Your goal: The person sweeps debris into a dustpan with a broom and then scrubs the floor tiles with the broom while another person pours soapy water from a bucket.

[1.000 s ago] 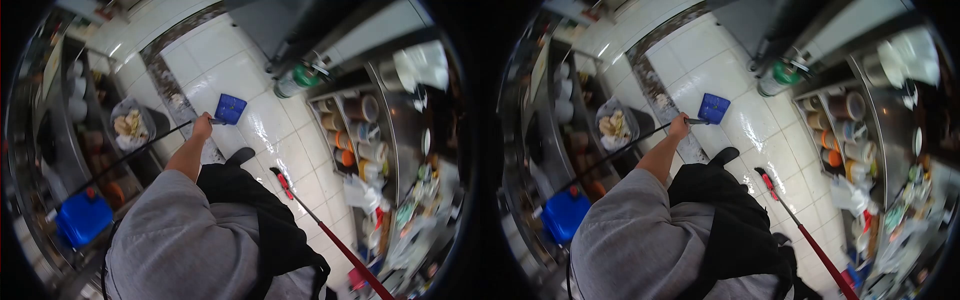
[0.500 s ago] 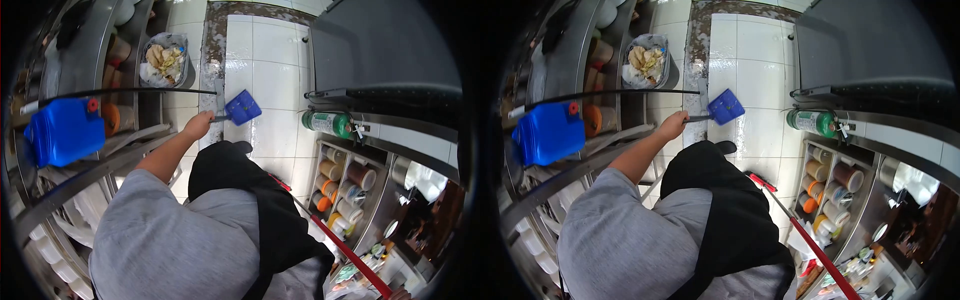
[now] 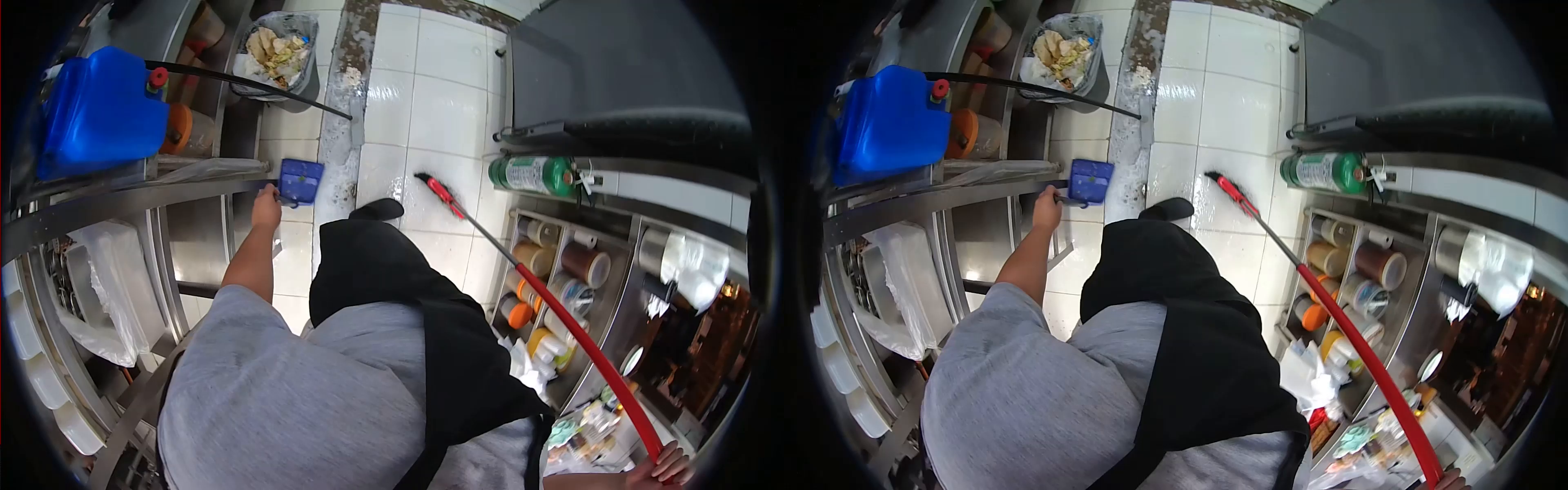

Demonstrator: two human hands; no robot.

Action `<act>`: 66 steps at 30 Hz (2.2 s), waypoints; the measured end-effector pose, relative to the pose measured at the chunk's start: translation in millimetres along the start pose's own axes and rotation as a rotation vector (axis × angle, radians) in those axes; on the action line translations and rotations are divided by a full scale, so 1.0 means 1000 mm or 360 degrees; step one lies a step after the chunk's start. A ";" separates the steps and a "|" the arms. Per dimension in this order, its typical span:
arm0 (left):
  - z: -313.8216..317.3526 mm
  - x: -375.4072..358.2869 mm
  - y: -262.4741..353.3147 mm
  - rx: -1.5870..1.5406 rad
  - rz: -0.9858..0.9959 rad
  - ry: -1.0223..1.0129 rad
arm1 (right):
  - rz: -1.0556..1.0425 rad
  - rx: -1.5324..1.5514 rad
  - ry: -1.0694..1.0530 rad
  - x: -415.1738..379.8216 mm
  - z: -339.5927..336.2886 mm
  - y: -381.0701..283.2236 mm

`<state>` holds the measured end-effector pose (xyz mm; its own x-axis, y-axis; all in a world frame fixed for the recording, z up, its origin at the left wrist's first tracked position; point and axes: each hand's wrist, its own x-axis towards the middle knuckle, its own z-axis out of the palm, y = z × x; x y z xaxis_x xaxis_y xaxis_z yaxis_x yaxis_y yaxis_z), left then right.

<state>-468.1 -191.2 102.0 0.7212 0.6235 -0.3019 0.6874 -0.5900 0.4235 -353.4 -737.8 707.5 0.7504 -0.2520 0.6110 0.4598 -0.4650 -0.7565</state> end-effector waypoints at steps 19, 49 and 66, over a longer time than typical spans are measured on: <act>-0.004 0.090 -0.002 0.0214 -0.0261 0.0543 | 0.0072 0.0727 -0.0413 0.017 -0.011 0.024; 0.151 -0.346 0.462 -0.0318 0.2765 -0.2927 | 0.0042 0.0557 -0.0311 -0.077 -0.049 -0.026; 0.152 -0.377 0.416 0.0234 0.2815 -0.3201 | 0.0562 -0.0515 0.0361 -0.203 -0.072 -0.045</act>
<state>-440.7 -749.6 262.3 -0.4607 -0.8874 0.0171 -0.2288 0.1374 0.9637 -560.0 -726.7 634.0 0.6953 -0.6011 0.3940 0.0006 -0.5477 -0.8367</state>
